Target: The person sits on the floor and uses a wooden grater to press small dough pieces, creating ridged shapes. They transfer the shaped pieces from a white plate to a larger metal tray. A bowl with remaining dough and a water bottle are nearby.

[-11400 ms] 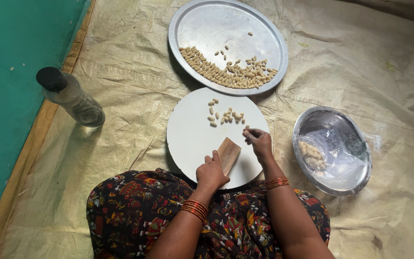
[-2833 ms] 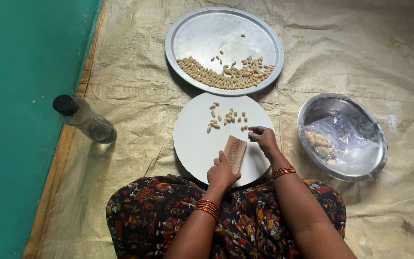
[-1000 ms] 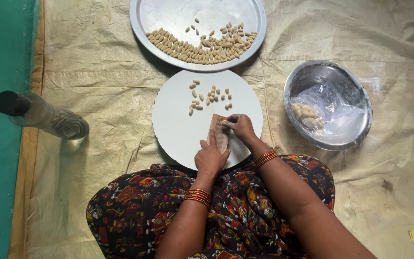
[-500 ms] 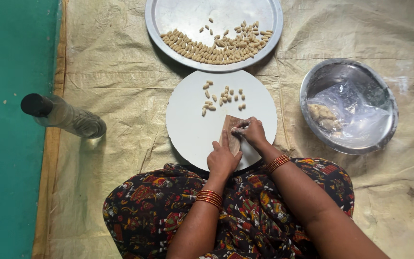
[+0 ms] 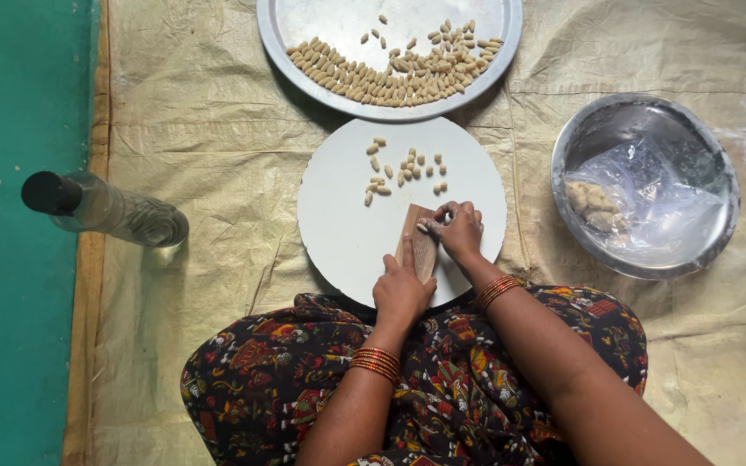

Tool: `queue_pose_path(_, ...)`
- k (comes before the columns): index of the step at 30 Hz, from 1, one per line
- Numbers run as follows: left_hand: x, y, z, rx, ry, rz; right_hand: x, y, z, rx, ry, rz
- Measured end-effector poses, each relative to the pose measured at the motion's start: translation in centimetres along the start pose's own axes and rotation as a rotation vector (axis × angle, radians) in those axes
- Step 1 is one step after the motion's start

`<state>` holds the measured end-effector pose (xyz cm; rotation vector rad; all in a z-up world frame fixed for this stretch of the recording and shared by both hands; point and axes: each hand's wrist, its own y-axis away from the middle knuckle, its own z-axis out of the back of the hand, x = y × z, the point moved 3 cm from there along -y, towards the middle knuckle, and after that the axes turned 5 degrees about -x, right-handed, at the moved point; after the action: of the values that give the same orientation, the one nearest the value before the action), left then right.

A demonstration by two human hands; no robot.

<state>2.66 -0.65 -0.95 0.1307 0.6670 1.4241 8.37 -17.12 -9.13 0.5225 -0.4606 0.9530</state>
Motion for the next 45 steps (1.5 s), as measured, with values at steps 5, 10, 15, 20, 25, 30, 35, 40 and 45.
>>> queue_pose_path(5,-0.1,0.1,-0.2,-0.005,0.003,-0.008,0.0,-1.2,-0.2,-0.048,0.027,0.03)
queue_pose_path(10,-0.1,0.2,-0.3,-0.037,0.009,-0.023,0.1,-2.0,-0.5,-0.049,0.036,0.012)
queue_pose_path(15,0.0,0.1,-0.4,-0.054,0.015,-0.031,-0.5,-3.3,-0.3,-0.025,-0.07,-0.016)
queue_pose_path(20,0.1,-0.1,-0.6,-0.026,-0.01,-0.027,1.1,-3.2,1.1,0.234,-0.221,0.244)
queue_pose_path(25,0.0,-0.1,-0.4,0.005,-0.027,-0.024,4.0,-1.6,2.4,0.216,0.035,0.38)
queue_pose_path(30,0.0,-0.1,-0.4,0.025,-0.015,-0.009,5.3,-2.8,2.1,0.182,-0.369,0.281)
queue_pose_path(35,0.0,-0.1,-0.5,-0.009,0.004,-0.011,3.7,-4.2,2.5,-0.083,0.174,0.551)
queue_pose_path(40,0.0,-0.2,-0.5,0.004,-0.01,-0.007,2.5,-4.5,2.2,-0.009,0.218,0.468)
queue_pose_path(45,0.0,-0.3,-0.6,-0.009,-0.008,-0.015,3.0,-4.9,4.1,-0.114,-0.024,0.415)
